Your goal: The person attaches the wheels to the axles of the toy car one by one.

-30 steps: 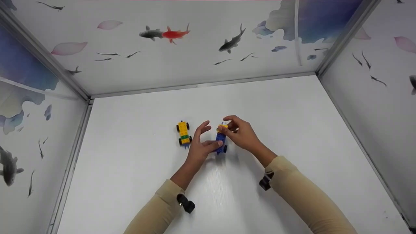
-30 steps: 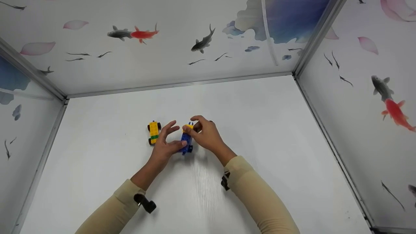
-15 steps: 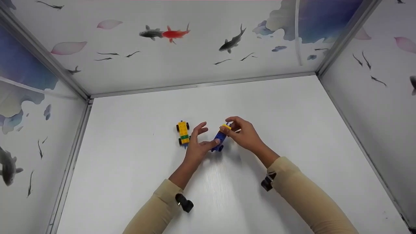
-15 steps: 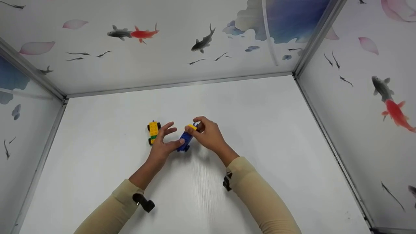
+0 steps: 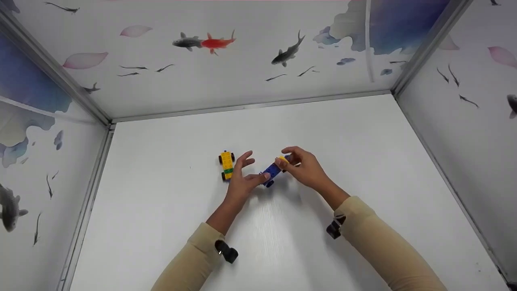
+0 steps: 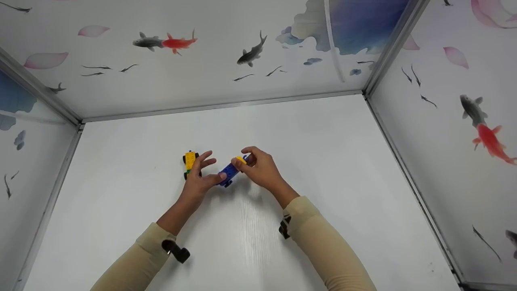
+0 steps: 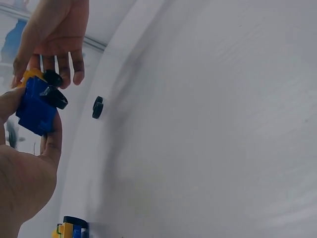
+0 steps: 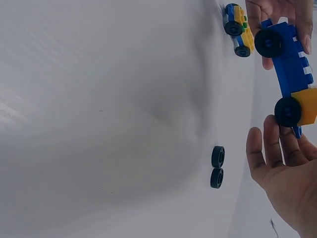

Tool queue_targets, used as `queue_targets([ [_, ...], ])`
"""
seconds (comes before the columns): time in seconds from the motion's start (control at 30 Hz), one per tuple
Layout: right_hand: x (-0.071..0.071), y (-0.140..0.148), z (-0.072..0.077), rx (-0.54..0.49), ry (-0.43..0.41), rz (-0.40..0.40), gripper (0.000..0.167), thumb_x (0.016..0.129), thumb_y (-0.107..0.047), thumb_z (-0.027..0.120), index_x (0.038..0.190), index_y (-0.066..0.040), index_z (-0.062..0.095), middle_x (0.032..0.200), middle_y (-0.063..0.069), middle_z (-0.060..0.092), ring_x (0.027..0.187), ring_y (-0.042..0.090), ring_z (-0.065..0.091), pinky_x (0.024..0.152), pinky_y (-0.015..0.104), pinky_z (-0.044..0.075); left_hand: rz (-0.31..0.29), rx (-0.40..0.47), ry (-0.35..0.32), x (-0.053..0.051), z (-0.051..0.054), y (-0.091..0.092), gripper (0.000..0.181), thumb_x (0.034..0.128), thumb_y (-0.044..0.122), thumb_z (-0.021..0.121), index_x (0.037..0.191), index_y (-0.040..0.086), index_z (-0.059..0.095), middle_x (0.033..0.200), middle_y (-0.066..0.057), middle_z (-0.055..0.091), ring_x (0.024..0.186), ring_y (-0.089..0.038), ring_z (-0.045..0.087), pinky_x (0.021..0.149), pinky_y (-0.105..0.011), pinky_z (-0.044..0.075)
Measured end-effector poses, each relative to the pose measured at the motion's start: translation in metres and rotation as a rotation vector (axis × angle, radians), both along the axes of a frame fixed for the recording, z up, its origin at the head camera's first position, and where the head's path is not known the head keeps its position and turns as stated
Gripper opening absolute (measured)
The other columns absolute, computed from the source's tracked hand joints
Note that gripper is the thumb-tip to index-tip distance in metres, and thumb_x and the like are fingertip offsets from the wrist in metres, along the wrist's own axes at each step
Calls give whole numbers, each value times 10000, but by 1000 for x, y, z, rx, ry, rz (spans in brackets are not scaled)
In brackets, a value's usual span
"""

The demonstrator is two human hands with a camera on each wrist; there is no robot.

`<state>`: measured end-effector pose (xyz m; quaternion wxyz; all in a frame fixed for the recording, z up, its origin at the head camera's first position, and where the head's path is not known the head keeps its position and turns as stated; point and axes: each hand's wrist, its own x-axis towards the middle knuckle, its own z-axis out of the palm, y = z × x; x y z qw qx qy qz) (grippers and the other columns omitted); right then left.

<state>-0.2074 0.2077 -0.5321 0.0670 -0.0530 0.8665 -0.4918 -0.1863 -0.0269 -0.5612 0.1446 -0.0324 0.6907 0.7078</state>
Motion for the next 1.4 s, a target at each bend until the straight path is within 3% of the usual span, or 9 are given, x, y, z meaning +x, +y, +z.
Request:
queue_targets([
  [0.47, 1, 8, -4, -11, -39, 57, 581, 1032, -492, 775, 1405, -51, 712, 1155, 122, 794, 1017, 228, 704, 785, 333, 521, 60, 2, 17, -4, -1, -3, 859, 935, 268, 919, 1641, 375, 442, 1691, -148, 436, 1261, -265, 715, 1177, -460, 575],
  [0.83, 6, 12, -3, -19, -65, 170, 383, 1031, -433, 791, 1244, -115, 811, 1012, 79, 757, 907, 191, 637, 755, 322, 523, 99, -32, 41, -6, 3, -3, 846, 934, 319, 918, 1633, 371, 444, 1688, -135, 453, 1254, -239, 720, 1157, -442, 590],
  [1.13, 10, 13, -1, -51, -87, 251, 322, 1047, -390, 775, 1215, -119, 823, 962, 48, 813, 886, 288, 714, 747, 293, 544, 102, 15, 42, -7, 5, -3, 830, 946, 266, 909, 1632, 350, 450, 1691, -155, 422, 1231, -243, 733, 1127, -409, 609],
  [1.4, 14, 11, 1, -25, -108, 297, 317, 1039, -401, 778, 1174, -117, 822, 966, 37, 796, 850, 169, 650, 745, 305, 525, 109, 11, 34, -7, 7, -2, 835, 924, 294, 930, 1614, 378, 469, 1702, -134, 426, 1258, -270, 718, 1137, -423, 603],
])
